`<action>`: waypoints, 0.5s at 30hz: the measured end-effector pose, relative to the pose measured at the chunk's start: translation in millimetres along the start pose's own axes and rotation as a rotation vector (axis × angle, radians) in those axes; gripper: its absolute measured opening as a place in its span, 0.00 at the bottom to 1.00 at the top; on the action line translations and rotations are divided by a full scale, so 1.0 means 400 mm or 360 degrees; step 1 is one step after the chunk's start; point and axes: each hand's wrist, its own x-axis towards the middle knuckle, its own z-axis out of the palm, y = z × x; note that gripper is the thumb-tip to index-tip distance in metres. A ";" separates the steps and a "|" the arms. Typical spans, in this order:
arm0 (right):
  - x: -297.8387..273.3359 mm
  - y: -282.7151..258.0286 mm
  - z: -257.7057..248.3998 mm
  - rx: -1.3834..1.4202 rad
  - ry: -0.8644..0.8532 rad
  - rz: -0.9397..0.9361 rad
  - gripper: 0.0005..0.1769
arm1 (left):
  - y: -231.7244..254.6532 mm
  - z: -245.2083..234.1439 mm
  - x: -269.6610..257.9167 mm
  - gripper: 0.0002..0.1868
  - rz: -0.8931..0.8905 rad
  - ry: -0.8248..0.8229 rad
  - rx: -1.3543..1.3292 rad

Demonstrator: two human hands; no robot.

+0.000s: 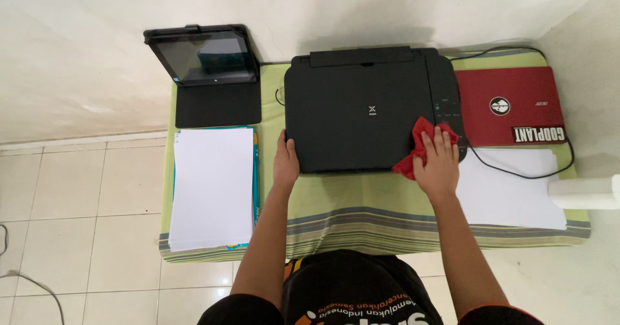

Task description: The person wipes the exterior and interior glass of a printer with a red cloth. They open the scanner lid, wipe the glass surface, and continue cleaning the top and sides of the printer.

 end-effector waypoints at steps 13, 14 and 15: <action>0.059 -0.492 0.063 -0.0114 -0.0399 -0.0436 0.41 | -0.046 0.023 0.016 0.30 0.0037 0.0070 -0.0001; 0.039 -0.527 0.061 -0.0081 -0.0423 -0.0595 0.40 | -0.046 0.025 0.018 0.30 0.0024 0.0077 0.0002; 0.019 -0.549 0.057 -0.0043 -0.0451 -0.0755 0.39 | -0.048 0.024 0.018 0.30 0.0003 0.0065 -0.0009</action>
